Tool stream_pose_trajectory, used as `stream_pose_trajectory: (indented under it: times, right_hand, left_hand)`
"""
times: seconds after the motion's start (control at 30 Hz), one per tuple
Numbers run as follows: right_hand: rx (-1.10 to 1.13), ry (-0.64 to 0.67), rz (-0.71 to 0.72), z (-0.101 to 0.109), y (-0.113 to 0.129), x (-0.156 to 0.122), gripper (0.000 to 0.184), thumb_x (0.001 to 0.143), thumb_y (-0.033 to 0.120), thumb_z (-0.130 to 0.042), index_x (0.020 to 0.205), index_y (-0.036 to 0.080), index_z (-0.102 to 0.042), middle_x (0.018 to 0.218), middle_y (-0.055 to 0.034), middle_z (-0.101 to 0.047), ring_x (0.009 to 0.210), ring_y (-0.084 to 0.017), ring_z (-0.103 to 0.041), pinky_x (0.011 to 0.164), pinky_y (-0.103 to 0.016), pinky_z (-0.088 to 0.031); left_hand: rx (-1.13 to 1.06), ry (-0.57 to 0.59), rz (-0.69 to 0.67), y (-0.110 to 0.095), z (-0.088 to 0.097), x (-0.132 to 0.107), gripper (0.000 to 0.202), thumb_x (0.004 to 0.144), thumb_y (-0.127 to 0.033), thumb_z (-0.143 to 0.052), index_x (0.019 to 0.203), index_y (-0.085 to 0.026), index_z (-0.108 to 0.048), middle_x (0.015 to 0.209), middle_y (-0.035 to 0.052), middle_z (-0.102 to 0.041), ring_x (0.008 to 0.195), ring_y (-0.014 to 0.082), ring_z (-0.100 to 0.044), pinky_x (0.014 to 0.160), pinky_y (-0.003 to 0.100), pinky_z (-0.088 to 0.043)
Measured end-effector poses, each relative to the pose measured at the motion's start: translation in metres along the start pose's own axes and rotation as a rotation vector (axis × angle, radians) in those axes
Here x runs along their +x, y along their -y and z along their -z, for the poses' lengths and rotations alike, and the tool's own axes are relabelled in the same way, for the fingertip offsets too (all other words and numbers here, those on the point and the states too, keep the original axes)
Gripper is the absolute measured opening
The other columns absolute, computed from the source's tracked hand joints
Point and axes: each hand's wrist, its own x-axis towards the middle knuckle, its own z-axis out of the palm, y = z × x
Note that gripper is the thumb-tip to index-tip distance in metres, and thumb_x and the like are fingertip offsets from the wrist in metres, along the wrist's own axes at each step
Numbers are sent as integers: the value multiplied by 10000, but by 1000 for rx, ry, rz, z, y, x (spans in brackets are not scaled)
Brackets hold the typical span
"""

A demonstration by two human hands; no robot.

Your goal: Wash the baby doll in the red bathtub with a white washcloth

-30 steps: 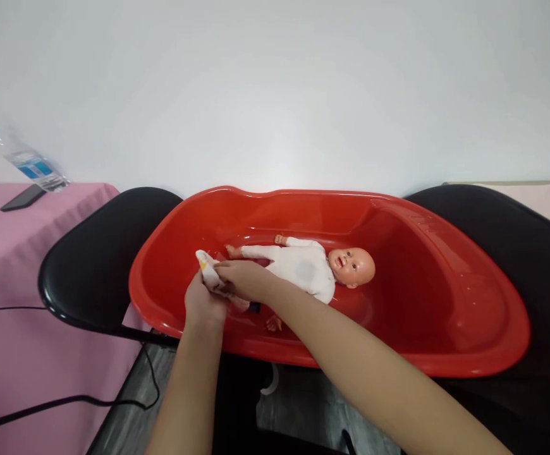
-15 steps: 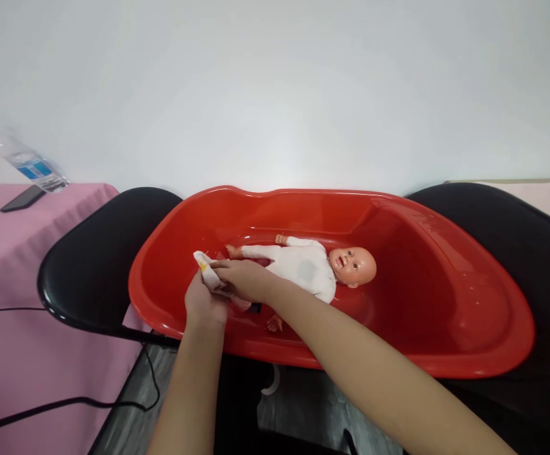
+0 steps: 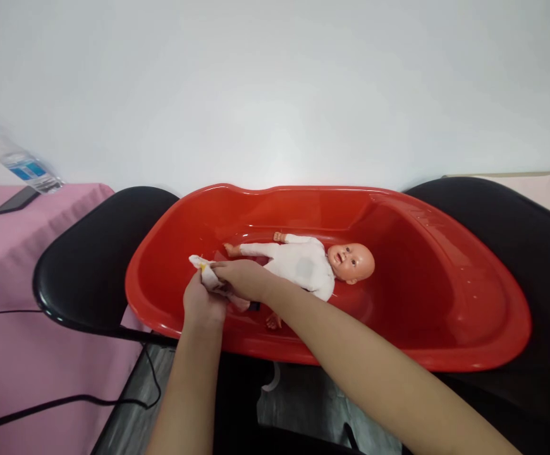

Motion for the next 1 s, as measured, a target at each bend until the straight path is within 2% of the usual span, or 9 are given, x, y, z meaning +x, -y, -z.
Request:
stream_pose_trajectory:
  times: [0.07, 0.17, 0.23, 0.37, 0.47, 0.57, 0.67, 0.77, 1.0]
  right_hand:
    - [-90, 53, 43, 5, 1, 0, 145, 874, 113, -586, 887, 177, -715, 913, -41, -753, 816, -192, -674, 910, -336, -477]
    - [-125, 11, 55, 9, 3, 0, 143, 884, 128, -593, 784, 171, -686, 835, -37, -742, 794, -186, -667, 982, -357, -429]
    - [-121, -3, 65, 7, 3, 0, 112, 861, 111, -610, 808, 182, -680, 903, -31, -750, 800, -181, -663, 938, -338, -440]
    - [-182, 39, 71, 3, 1, 0, 133, 869, 108, -585, 852, 203, -677, 1048, -29, -748, 814, -182, -655, 827, -318, -460]
    - [-233, 74, 23, 9, 4, 1, 174, 915, 153, -551, 850, 195, -708, 928, -53, -750, 810, -203, -657, 839, -340, -460]
    - [-233, 30, -2, 14, 7, 2, 207, 941, 178, -544, 860, 177, -734, 856, -69, -741, 811, -210, -659, 890, -348, -452]
    - [-199, 48, 17, 9, 4, 3, 154, 897, 136, -580, 883, 190, -724, 884, -40, -744, 801, -185, -656, 934, -331, -443]
    - [-185, 99, 7, 3, 1, 2, 146, 883, 143, -586, 928, 207, -709, 920, -21, -747, 791, -175, -661, 860, -308, -466]
    - [-233, 77, -17, 12, 3, 1, 222, 972, 187, -511, 959, 200, -732, 1008, -56, -751, 960, -194, -665, 872, -297, -441]
  left_hand:
    - [13, -1, 5, -1, 0, -1, 248, 939, -157, -425, 811, -197, -634, 744, 16, -650, 645, 146, -616, 651, 260, -526]
    - [41, -6, 6, -2, -1, -4, 236, 926, -176, -428, 819, -179, -638, 702, 16, -625, 524, 138, -531, 506, 250, -435]
    - [38, -15, -2, -1, -3, -5, 254, 933, -164, -412, 836, -178, -647, 733, 23, -644, 559, 140, -565, 535, 248, -454]
    - [-13, -28, 2, 0, -5, -6, 310, 956, -118, -379, 818, -185, -648, 780, 29, -665, 714, 135, -653, 737, 248, -532]
    - [4, -17, -15, 0, -4, -6, 280, 939, -118, -405, 797, -168, -641, 731, 20, -646, 628, 125, -615, 625, 230, -499]
    - [60, -14, -23, 0, -3, -7, 225, 914, -131, -440, 807, -175, -634, 681, 4, -629, 525, 120, -544, 499, 220, -411]
    - [39, -15, -6, 1, -3, -6, 250, 919, -116, -417, 810, -187, -630, 711, 13, -651, 598, 131, -601, 611, 234, -492]
    - [18, -27, -15, 2, -3, -4, 283, 926, -116, -395, 804, -187, -640, 774, 38, -674, 693, 153, -652, 718, 262, -532]
    - [11, -11, -33, 3, -3, -3, 234, 894, -111, -445, 772, -168, -636, 694, 24, -621, 579, 131, -572, 578, 237, -475]
